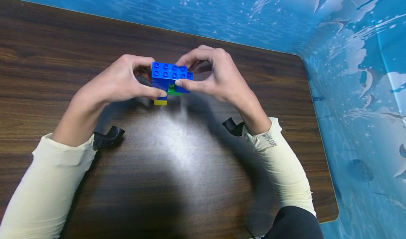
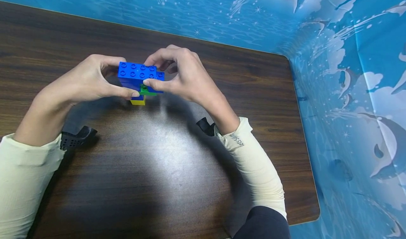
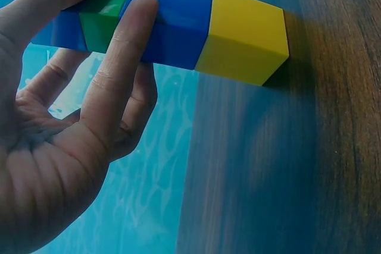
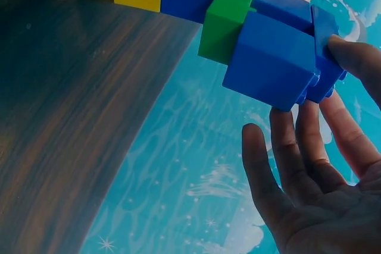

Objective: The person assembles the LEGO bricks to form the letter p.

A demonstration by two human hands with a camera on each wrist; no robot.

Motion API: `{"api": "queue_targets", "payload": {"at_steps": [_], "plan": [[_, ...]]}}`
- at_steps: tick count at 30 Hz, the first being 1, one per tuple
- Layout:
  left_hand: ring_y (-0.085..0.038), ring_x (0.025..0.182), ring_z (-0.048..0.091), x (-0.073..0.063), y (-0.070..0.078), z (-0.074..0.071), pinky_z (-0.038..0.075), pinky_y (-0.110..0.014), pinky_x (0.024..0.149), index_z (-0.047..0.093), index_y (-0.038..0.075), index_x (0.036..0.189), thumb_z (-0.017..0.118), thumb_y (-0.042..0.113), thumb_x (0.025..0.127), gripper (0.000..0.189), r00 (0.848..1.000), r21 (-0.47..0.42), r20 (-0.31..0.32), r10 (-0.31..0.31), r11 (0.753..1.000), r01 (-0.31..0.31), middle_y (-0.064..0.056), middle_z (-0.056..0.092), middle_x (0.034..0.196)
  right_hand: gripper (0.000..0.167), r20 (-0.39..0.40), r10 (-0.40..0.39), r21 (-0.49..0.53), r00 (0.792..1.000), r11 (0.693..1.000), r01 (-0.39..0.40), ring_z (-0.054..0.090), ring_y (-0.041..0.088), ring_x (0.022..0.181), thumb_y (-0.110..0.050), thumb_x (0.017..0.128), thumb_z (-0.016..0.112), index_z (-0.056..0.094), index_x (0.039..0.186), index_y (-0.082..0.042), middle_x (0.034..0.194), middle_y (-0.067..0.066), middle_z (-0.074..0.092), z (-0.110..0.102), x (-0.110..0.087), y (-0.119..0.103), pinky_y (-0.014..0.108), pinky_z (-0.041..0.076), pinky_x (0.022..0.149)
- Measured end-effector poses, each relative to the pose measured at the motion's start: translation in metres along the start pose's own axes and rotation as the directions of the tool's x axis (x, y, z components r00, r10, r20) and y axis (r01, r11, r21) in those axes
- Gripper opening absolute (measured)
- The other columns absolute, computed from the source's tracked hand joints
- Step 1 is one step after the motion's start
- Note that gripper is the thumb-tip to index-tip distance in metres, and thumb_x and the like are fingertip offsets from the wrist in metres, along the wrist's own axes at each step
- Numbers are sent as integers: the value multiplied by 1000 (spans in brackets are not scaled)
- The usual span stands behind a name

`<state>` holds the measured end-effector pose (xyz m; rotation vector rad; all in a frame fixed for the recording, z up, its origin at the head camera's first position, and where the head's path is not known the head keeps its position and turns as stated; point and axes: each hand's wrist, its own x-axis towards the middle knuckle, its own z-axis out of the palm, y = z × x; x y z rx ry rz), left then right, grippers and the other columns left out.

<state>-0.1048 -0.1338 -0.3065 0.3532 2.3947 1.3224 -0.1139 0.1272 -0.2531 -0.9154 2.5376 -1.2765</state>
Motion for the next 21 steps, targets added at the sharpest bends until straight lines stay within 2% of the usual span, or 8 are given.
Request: {"api": "queue_targets", "payload": {"at_steps": [8,14,21], "plan": [[-27,110,67,0,-1,0,48,-33,87,71,10,117,93,26,86,41,1000,-5,4,1,1000,-1,-11,73,119,31,18,-24,-58,1000,998,24,65,12,101,-18,89,89,80,117,-8,110,3,72,0,1,-1,29,60,91],[-27,109,68,0,-1,0,48,-27,84,71,10,116,94,26,86,40,1000,-2,3,11,1000,-11,-11,74,118,33,50,9,-95,999,995,-4,63,14,101,-18,89,89,80,120,-9,108,6,68,-2,3,-3,29,58,92],[-27,109,68,1,-1,0,48,-30,85,70,11,114,93,27,86,40,1000,13,1,18,1000,-18,-11,73,118,31,61,10,-137,998,991,-2,62,16,101,-17,89,89,79,117,-7,107,9,67,-2,4,-6,30,57,92]]}}
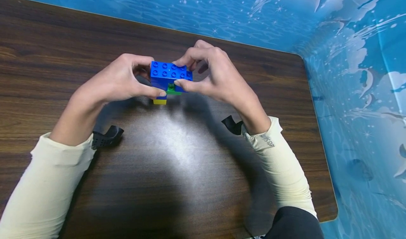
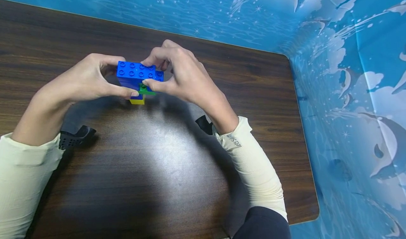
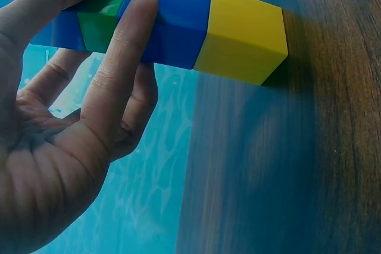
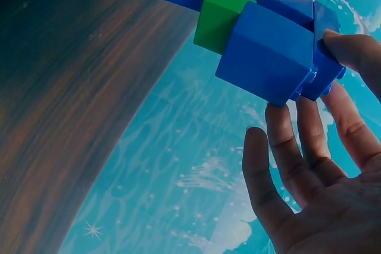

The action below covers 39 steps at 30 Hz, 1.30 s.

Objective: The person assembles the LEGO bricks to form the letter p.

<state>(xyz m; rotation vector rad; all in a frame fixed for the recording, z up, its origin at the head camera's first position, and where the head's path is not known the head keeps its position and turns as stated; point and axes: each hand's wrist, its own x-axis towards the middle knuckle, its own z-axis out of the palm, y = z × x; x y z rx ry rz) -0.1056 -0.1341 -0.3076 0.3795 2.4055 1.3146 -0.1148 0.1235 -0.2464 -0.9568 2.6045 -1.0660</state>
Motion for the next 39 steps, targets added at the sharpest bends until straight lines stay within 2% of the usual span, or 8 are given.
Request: {"api": "queue_targets", "payload": {"at_steps": [12,23,32,39], "plan": [[-29,113,67,0,3,-1,49,-38,91,70,10,120,93,28,87,44,1000,11,16,-10,1000,10,-13,72,121,30,-15,-4,34,1000,999,5,61,16,102,-15,89,89,80,116,-6,105,10,68,-1,-1,1,29,57,90],[-36,123,63,2,3,-1,47,-57,105,64,8,134,89,26,91,53,996,24,80,-29,999,27,-19,68,128,36,-3,43,73,999,996,-42,62,17,103,-17,91,89,79,124,-10,114,5,71,-1,-6,3,32,58,92],[-38,121,62,3,0,2,47,-56,101,61,6,141,89,25,90,61,993,57,105,-54,997,48,-21,68,129,41,-3,69,104,998,992,-68,64,14,106,-19,91,89,76,129,-11,123,4,72,4,-9,7,36,60,94],[-39,123,62,5,-1,4,48,-57,103,61,6,144,90,20,88,65,993,58,105,-62,997,56,-22,68,130,42,-18,48,144,999,989,-45,66,13,104,-18,91,89,74,129,-9,120,4,73,6,-13,12,34,60,92]]}}
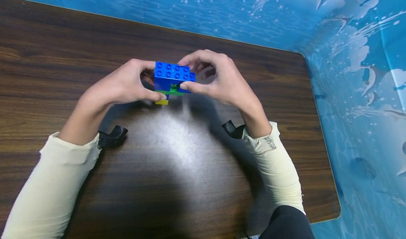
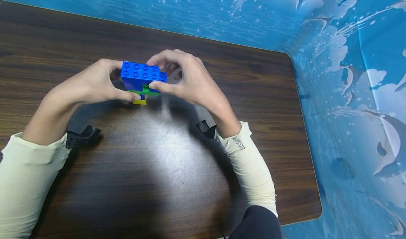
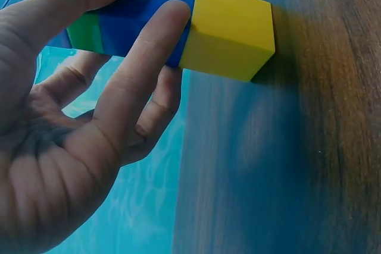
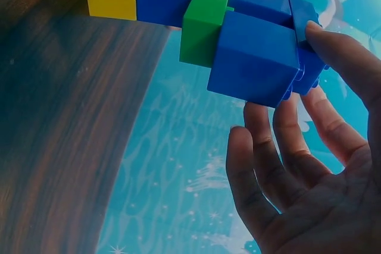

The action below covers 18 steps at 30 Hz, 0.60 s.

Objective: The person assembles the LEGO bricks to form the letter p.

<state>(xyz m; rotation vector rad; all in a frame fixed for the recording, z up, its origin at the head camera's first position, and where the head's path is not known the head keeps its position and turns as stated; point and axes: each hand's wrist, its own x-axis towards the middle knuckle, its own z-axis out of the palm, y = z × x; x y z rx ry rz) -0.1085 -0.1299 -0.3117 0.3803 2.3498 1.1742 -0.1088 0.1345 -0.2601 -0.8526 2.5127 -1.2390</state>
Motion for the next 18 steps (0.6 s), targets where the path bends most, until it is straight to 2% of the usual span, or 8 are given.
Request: {"api": "queue_targets", "payload": {"at_steps": [8,18], "plan": [[-40,123,63,2,-2,1,49,-56,102,62,4,144,92,18,86,67,1000,-17,0,-31,999,31,-23,67,135,41,-19,31,28,999,999,-31,68,14,97,-17,89,90,72,125,-7,110,6,70,2,-1,3,35,61,91],[-36,121,67,4,-6,2,50,-52,101,64,6,142,93,20,84,66,999,-44,4,-46,998,47,-21,69,135,39,-52,14,111,999,994,-9,68,17,93,-16,89,90,72,122,-6,106,5,69,7,-2,9,35,60,86]]}}
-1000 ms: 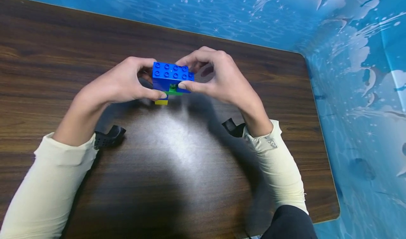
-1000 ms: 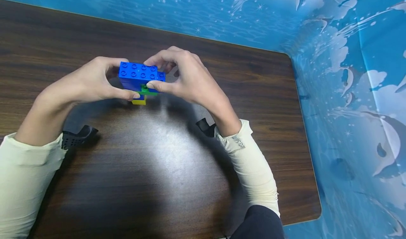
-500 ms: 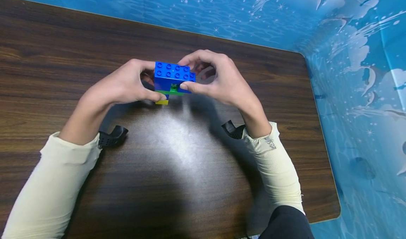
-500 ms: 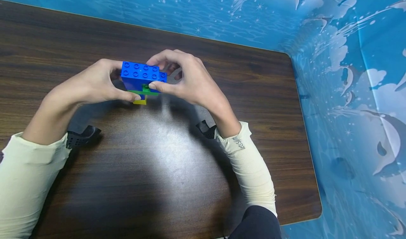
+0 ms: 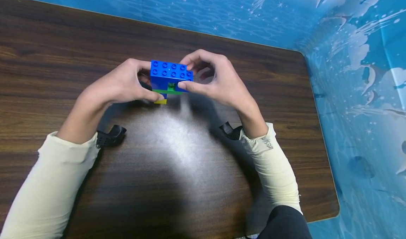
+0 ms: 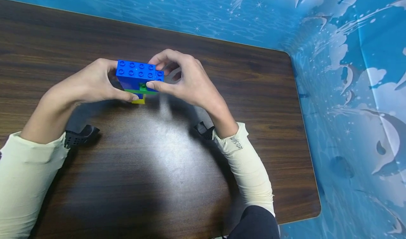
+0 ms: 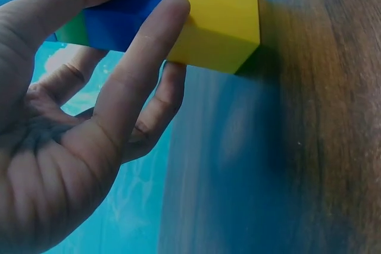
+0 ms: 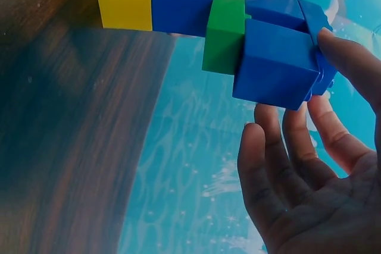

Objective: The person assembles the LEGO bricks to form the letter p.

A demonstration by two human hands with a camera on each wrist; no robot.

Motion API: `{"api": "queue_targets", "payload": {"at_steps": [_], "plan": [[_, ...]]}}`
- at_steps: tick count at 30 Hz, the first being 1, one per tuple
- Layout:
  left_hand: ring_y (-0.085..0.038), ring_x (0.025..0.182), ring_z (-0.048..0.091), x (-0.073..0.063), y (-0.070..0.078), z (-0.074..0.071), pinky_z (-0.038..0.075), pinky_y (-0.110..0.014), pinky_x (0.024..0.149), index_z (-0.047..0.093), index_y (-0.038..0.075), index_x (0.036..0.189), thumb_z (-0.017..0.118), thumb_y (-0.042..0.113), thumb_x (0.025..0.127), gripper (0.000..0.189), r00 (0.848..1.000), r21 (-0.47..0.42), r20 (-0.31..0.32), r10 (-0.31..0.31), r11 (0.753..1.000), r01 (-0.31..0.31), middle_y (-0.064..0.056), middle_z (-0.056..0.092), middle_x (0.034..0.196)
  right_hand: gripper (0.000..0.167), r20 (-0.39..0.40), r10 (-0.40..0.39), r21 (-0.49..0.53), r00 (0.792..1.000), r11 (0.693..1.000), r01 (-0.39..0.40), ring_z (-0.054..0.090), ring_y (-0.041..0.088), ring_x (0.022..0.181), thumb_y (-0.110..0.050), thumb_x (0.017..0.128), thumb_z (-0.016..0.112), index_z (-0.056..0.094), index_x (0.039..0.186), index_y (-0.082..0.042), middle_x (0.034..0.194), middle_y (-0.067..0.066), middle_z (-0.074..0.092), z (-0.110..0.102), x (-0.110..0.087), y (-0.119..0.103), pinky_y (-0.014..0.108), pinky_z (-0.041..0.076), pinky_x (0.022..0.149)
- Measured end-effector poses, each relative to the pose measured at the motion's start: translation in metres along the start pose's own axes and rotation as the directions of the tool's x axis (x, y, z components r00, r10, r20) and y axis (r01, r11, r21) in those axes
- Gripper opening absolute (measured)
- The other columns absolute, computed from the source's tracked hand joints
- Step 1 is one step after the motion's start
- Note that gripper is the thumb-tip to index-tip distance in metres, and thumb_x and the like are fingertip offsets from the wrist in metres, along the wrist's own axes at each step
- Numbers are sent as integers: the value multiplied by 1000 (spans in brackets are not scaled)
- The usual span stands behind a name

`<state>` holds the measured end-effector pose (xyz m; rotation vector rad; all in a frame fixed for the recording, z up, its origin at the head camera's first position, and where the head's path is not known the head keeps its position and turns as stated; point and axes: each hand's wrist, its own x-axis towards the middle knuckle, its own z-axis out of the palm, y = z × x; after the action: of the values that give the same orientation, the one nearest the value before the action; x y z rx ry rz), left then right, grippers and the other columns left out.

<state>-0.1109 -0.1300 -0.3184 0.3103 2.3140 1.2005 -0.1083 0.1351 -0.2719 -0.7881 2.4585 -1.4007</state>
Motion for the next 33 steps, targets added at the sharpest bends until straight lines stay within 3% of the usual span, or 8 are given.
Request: {"api": "queue_targets", "payload": {"at_steps": [12,25,33], "plan": [[-42,122,66,4,-3,3,52,-60,106,62,4,143,93,21,85,68,999,20,17,-43,999,42,-23,65,137,37,-15,2,57,1000,998,-1,67,18,94,-12,89,89,73,121,-4,105,7,69,2,1,4,34,59,85],[-42,118,68,4,1,6,52,-59,103,63,0,141,94,19,83,68,1000,61,-5,-19,998,19,-26,68,131,38,-24,9,62,1000,998,-7,67,18,96,-11,89,89,73,122,-3,106,7,71,1,1,5,34,60,85],[-40,121,68,2,2,2,55,-57,100,57,-1,146,90,27,89,71,997,71,74,-25,997,19,-25,67,134,33,-43,58,55,997,997,-56,65,20,95,-16,94,85,73,123,-5,108,7,70,0,3,1,33,58,87]]}}
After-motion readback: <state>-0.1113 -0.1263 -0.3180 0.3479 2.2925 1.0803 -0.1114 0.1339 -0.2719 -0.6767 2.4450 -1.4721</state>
